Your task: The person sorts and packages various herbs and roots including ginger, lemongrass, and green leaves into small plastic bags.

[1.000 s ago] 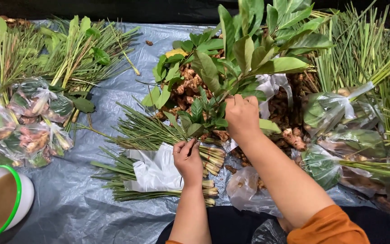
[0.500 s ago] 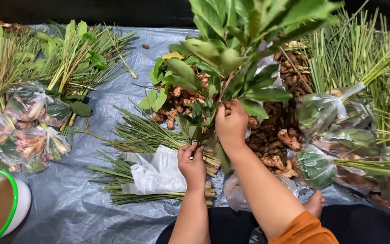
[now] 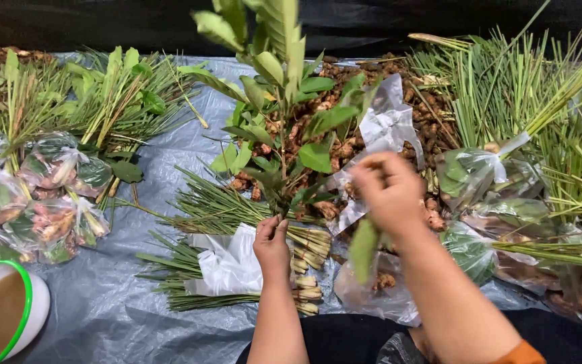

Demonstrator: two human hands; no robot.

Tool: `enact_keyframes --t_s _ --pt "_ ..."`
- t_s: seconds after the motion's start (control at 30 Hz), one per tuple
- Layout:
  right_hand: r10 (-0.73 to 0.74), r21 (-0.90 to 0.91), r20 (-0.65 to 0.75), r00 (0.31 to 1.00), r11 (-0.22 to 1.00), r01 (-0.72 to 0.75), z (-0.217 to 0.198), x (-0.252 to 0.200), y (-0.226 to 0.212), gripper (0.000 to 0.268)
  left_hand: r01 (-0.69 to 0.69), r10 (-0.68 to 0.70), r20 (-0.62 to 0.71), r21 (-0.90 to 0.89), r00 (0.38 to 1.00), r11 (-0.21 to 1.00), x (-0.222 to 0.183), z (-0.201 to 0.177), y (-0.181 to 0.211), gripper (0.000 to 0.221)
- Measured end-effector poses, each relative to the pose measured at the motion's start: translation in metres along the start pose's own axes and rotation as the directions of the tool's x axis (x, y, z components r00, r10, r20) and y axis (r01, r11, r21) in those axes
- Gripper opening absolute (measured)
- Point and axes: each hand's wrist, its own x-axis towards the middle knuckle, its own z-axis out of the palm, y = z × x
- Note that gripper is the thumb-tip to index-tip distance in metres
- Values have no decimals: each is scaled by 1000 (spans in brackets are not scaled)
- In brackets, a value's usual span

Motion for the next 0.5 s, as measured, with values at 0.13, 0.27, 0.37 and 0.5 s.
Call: enact_keyframes --t_s 0.13,0.27,0.37,0.5 --pt "-395 -239 -157 905 904 353 -46 46 -44 10 -54 55 101 -20 993 998 4 -4 -5 20" --pt "-601 -381 -150 785 768 515 -73 93 -10 6 -53 53 330 -9 942 999 4 -3 -6 13" --pt "-469 -369 -127 874 840 397 -78 102 22 5 -119 126 377 -42 917 992 3 -3 -12 12" --pt "-592 -244 9 806 780 576 -62 87 11 11 -125 163 429 -117 889 985 5 -9 -9 9"
